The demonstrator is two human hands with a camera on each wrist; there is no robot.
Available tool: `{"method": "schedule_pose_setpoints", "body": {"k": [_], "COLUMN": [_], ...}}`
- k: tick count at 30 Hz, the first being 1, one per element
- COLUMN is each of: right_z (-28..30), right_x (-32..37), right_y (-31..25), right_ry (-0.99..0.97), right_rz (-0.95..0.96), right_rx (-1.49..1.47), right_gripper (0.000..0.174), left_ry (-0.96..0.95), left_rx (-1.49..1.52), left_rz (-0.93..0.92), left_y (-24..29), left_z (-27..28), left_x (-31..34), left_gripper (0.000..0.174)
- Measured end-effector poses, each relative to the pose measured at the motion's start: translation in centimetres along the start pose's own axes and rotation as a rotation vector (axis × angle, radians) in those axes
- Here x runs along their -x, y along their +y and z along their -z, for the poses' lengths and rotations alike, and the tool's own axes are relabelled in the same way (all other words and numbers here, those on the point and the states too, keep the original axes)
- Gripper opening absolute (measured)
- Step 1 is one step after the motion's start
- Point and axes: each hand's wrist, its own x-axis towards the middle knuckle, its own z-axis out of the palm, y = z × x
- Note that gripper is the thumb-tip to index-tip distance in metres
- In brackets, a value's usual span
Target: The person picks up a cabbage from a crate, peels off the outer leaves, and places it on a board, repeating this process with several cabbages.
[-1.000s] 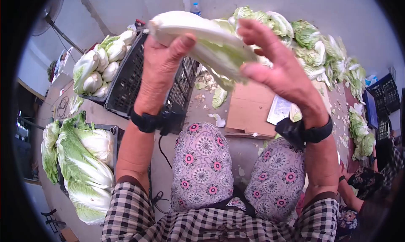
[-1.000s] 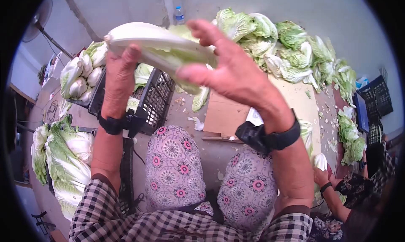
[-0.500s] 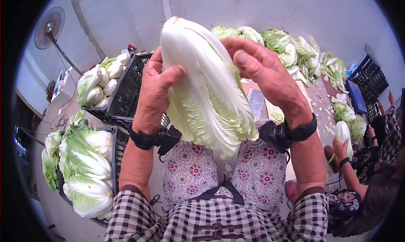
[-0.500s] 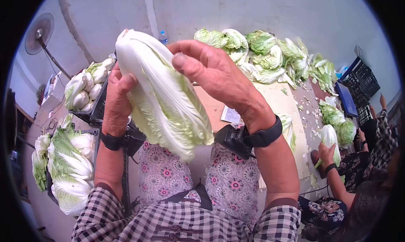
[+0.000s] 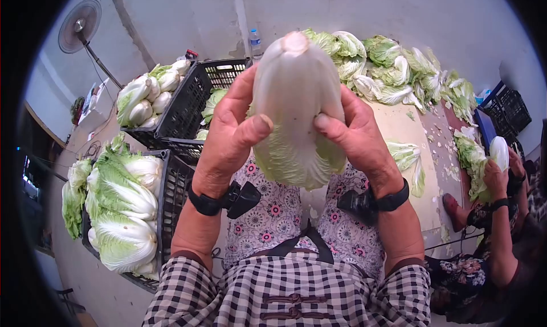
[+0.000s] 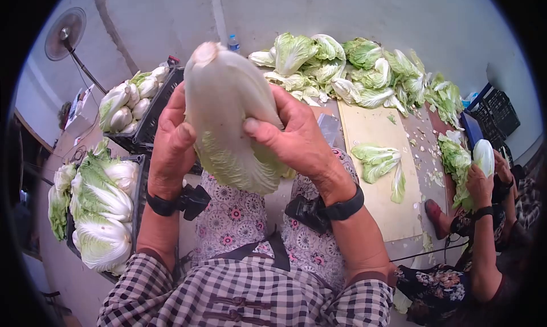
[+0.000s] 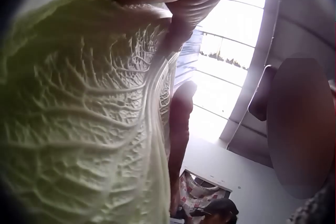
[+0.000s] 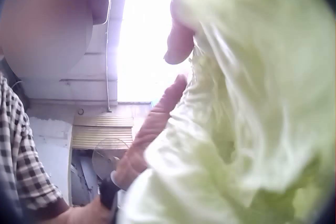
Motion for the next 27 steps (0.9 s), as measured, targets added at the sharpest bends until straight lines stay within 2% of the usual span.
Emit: {"method": "schedule_pose_setpoints", "body": {"k": [1,4,6,8,10,11,14,16,18,19,21,22,24,26,27], "right_z": [0.2,-0.2,-1.1,-2.2,-2.8,-2.8,-2.3,-2.0,0.3,1.9,4.1,5.3,7.4,8.9,9.6], "right_x": [0.4,0.8,1.9,1.5,1.6,1.7,2.0,1.3,0.3,0.1,-0.9,-1.4,-2.1,-1.5,-1.1], "right_y": [0.8,1.3,1.8,2.2,3.1,3.1,3.2,3.8,3.5,3.6,3.3,3.5,3.9,3.2,2.9], "right_ry": [0.037,0.052,0.153,0.174,0.298,0.252,0.084,0.164,0.236,0.217,0.231,0.267,0.308,0.336,0.341], "right_rz": [0.019,0.043,0.063,0.095,0.143,0.114,0.078,0.081,0.022,0.026,0.077,0.084,0.114,0.137,0.137], "right_rx": [-0.088,-0.335,-0.26,-0.107,-0.001,-0.03,0.381,0.215,0.008,-0.13,-0.414,-0.487,-0.642,-0.578,-0.553], "right_gripper": [0.056,0.052,0.05,0.057,0.063,0.078,0.089,0.083,0.074,0.059,0.049,0.047,0.043,0.043,0.043], "left_ry": [-0.014,-0.108,-0.17,-0.088,-0.044,0.001,0.044,-0.02,-0.132,-0.141,-0.039,-0.064,-0.085,-0.279,-0.266], "left_rx": [-0.083,-0.066,-0.118,-0.102,-0.087,-0.102,-0.166,-0.248,-0.349,-0.256,-0.306,-0.211,-0.203,-0.349,-0.384], "left_rz": [0.036,0.286,0.329,0.194,0.133,0.115,0.035,-0.036,0.097,0.159,-0.006,-0.016,0.087,0.144,0.093], "left_y": [0.0,-0.3,-1.5,-2.0,-2.1,-2.2,-3.3,-3.6,-3.0,-2.8,-4.6,-5.7,-5.9,-5.9,-6.4], "left_z": [-0.2,0.2,0.0,0.2,0.5,0.5,-0.6,-1.5,-1.5,-2.0,-2.7,-2.8,-4.4,-6.3,-6.9], "left_x": [0.6,2.6,4.2,5.1,5.5,5.4,4.6,3.7,2.3,1.4,-0.8,-2.1,-2.9,-3.1,-3.3], "left_gripper": [0.098,0.097,0.09,0.084,0.078,0.076,0.069,0.068,0.08,0.09,0.098,0.098,0.094,0.089,0.085]}}
